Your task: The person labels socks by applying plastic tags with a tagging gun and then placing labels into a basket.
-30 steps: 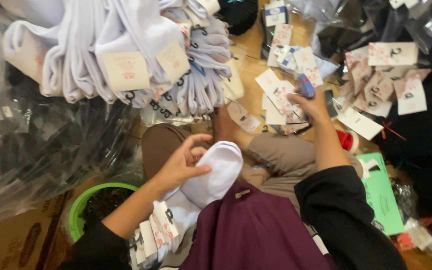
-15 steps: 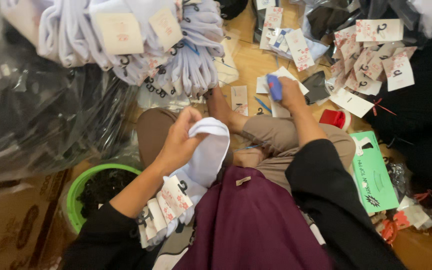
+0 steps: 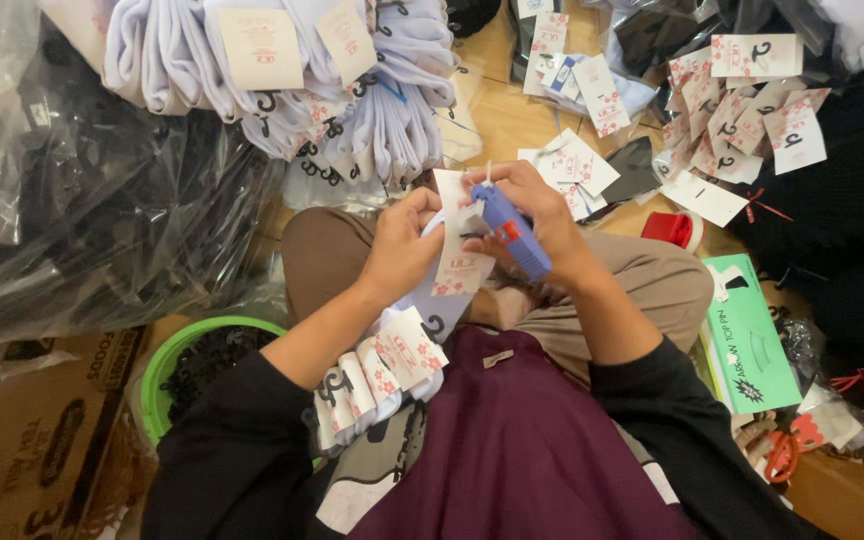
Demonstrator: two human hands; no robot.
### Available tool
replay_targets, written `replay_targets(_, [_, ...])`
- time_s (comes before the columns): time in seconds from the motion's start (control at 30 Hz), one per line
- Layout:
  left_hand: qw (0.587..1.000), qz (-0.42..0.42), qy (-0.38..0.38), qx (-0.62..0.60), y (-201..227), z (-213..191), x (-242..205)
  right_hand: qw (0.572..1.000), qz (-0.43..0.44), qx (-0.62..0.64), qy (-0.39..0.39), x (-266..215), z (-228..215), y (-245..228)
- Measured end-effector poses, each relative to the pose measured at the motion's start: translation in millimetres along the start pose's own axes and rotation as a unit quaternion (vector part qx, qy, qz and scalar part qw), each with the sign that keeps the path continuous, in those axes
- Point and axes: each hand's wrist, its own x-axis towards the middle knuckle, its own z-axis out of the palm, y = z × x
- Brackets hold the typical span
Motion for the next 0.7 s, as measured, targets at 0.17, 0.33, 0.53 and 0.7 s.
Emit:
replay_targets(0.17, [0.987,0.009,-0.152,-0.046,24.6,-21.9,-17.7,0.998,0.046,0.032,-0.026,2.5,-2.1,1.5])
replay_targets(0.33, [0.951,0.222,-0.034,0.214,37.4,-36.5,-30.3,0.992,0.094,0.059,-0.060,-2.8,4.6,31.8])
replay_targets(0.53, [0.979,0.095,0.040,0.176,18.2,-41.0,-34.4,0.992,0.111,0.016,0.056,-20.1,22.9,16.5])
replay_targets(0.7, [0.985,0.037,0.136,0.100,2.6,-47.6,-33.2,0.980,0.188,0.070,-0.011,-54.0,45.9,-0.7])
